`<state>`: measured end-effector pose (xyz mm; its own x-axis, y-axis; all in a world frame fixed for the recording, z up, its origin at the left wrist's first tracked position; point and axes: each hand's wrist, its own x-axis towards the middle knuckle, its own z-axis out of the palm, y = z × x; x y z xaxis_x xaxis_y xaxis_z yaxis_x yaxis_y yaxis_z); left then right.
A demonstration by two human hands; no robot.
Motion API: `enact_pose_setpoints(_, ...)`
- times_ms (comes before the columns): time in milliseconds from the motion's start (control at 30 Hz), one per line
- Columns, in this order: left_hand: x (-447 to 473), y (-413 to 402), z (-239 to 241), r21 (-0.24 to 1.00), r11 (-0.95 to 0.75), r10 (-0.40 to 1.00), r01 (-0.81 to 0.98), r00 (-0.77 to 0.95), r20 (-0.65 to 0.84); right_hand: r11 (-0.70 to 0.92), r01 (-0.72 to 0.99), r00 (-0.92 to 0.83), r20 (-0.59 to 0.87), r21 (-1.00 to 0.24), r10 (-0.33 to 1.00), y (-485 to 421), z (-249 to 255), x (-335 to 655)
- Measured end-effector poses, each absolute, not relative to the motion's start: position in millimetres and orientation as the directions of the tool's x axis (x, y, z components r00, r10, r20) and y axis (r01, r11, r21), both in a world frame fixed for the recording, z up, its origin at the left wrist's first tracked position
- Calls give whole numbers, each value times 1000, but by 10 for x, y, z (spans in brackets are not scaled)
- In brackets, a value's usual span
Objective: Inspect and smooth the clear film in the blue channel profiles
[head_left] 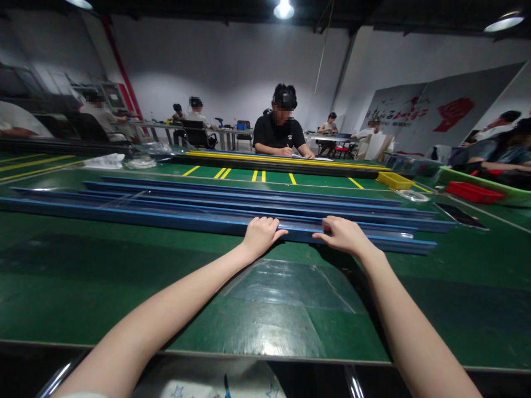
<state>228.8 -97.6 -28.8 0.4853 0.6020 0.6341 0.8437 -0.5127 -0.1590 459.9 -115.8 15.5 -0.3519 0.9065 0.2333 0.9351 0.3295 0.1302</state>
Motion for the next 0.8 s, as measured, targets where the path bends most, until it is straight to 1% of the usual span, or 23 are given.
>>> enact_pose_setpoints(133,2283,-986,-299,-176,-524,593,833,505,627,358,926,-377,221,121,899,-1175,118,4542)
enact_pose_setpoints(267,2283,-986,-301,-179,-529,595,829,513,618,434,897,-439,292,86,850,-1187,48,4368)
enact_pose_setpoints(400,2285,-985,-305,-163,-535,602,829,510,614,489,865,-494,349,109,796,-1174,-1,4218)
enact_pose_setpoints(600,2282,-998,-295,-142,-554,594,820,509,623,506,853,-520,288,128,804,-1144,71,4207)
enact_pose_setpoints(800,2280,-1019,-267,-175,-599,547,782,558,624,463,880,-475,226,106,851,-1164,168,4327)
